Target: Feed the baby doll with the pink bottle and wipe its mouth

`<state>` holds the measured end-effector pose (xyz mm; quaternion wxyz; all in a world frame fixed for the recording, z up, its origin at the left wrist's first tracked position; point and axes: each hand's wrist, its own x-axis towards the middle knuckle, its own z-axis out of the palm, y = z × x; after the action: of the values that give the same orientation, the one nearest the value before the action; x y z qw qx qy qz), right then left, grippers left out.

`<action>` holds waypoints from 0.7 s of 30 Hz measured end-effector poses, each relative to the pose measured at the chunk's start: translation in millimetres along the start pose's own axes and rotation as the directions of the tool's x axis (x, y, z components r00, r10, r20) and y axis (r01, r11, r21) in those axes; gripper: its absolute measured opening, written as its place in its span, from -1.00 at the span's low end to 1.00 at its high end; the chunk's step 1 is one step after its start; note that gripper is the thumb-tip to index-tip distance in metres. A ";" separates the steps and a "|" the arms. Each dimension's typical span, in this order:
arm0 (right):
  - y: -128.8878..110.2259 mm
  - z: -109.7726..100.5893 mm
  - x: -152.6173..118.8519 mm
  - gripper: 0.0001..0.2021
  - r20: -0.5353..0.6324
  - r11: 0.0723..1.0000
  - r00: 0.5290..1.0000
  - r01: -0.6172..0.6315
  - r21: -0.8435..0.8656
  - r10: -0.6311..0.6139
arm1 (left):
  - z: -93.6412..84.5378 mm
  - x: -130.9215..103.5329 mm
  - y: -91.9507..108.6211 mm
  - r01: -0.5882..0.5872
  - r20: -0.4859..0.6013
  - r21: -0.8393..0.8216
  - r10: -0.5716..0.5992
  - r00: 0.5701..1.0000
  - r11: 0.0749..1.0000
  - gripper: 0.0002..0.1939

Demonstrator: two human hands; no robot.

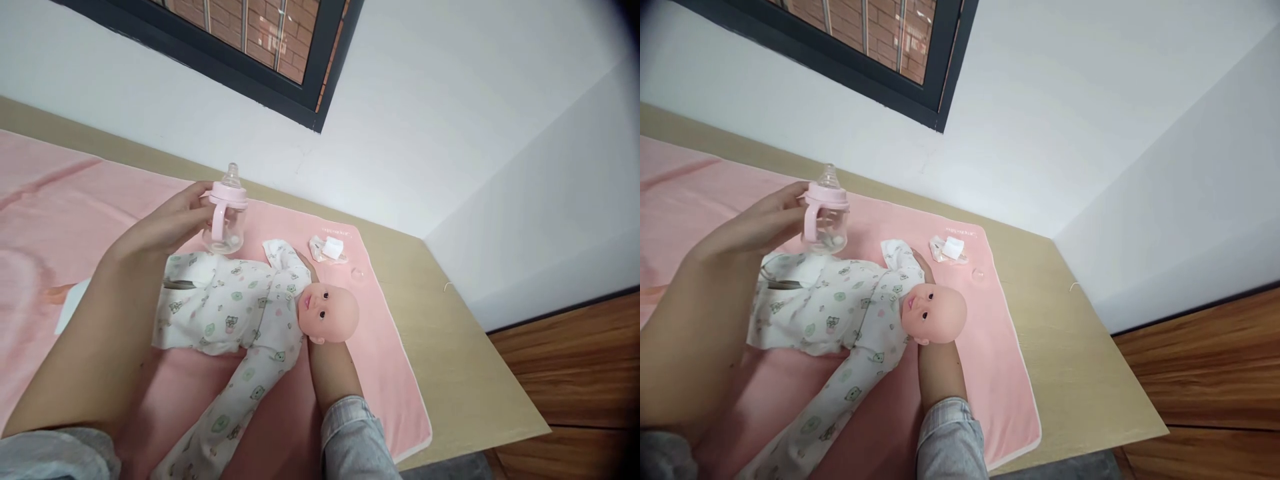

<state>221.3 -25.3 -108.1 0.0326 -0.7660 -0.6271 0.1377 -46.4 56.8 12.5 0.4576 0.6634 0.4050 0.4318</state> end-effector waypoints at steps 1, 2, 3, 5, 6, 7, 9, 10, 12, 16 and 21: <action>-0.8 -2.4 -3.5 -0.74 0.022 0.998 1.000 -0.005 -0.066 0.007 | 1.2 -2.7 3.4 -0.029 0.013 0.054 0.029 0.999 0.998 -0.44; -3.3 -5.5 -6.0 -0.74 0.044 0.992 0.999 -0.009 -0.129 0.015 | 2.7 -5.5 7.0 -0.070 0.038 0.121 0.066 0.997 0.990 -0.46; -7.8 -9.4 -7.6 -0.75 0.069 0.982 0.997 -0.010 -0.190 0.024 | 4.4 -8.4 10.8 -0.114 0.078 0.192 0.100 0.992 0.975 -0.47; -22.2 -20.2 -7.3 -0.78 0.153 0.947 0.986 -0.017 -0.320 0.070 | 8.8 -14.4 19.7 -0.191 0.166 0.330 0.143 0.976 0.924 -0.49; -31.4 -26.8 -5.9 -0.79 0.216 0.919 0.969 -0.026 -0.393 0.120 | 11.4 -17.6 24.9 -0.218 0.207 0.391 0.145 0.967 0.894 -0.51; -41.0 -33.7 -3.8 -0.80 0.300 0.874 0.930 -0.045 -0.484 0.214 | 14.3 -21.0 30.3 -0.240 0.245 0.443 0.141 0.959 0.864 -0.52; -58.0 -46.0 0.5 -0.77 0.432 0.721 0.746 -0.092 -0.687 0.507 | 20.3 -27.6 41.3 -0.266 0.308 0.513 0.114 0.944 0.816 -0.54; -64.1 -50.5 2.2 -0.75 0.452 0.658 0.655 -0.093 -0.747 0.606 | 23.3 -30.6 46.0 -0.275 0.336 0.533 0.098 0.937 0.800 -0.55; -70.1 -54.5 4.5 -0.71 0.454 0.586 0.539 -0.093 -0.805 0.710 | 28.8 -35.0 51.8 -0.295 0.396 0.564 0.061 0.916 0.771 -0.57; -65.9 -47.2 9.0 -0.62 0.472 0.531 0.428 -0.024 -0.847 0.771 | 36.2 -35.4 47.0 -0.387 0.527 0.615 0.008 0.850 0.687 -0.54; -60.1 -37.9 17.7 -0.61 0.550 0.540 0.306 0.125 -0.832 0.777 | 44.1 -31.7 36.6 -0.475 0.600 0.632 0.000 0.800 0.613 -0.57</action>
<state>176.8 9.2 -61.3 -0.6683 -0.6171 -0.3284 0.2545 -9.0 6.6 31.9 0.1678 0.9353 0.3028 0.0741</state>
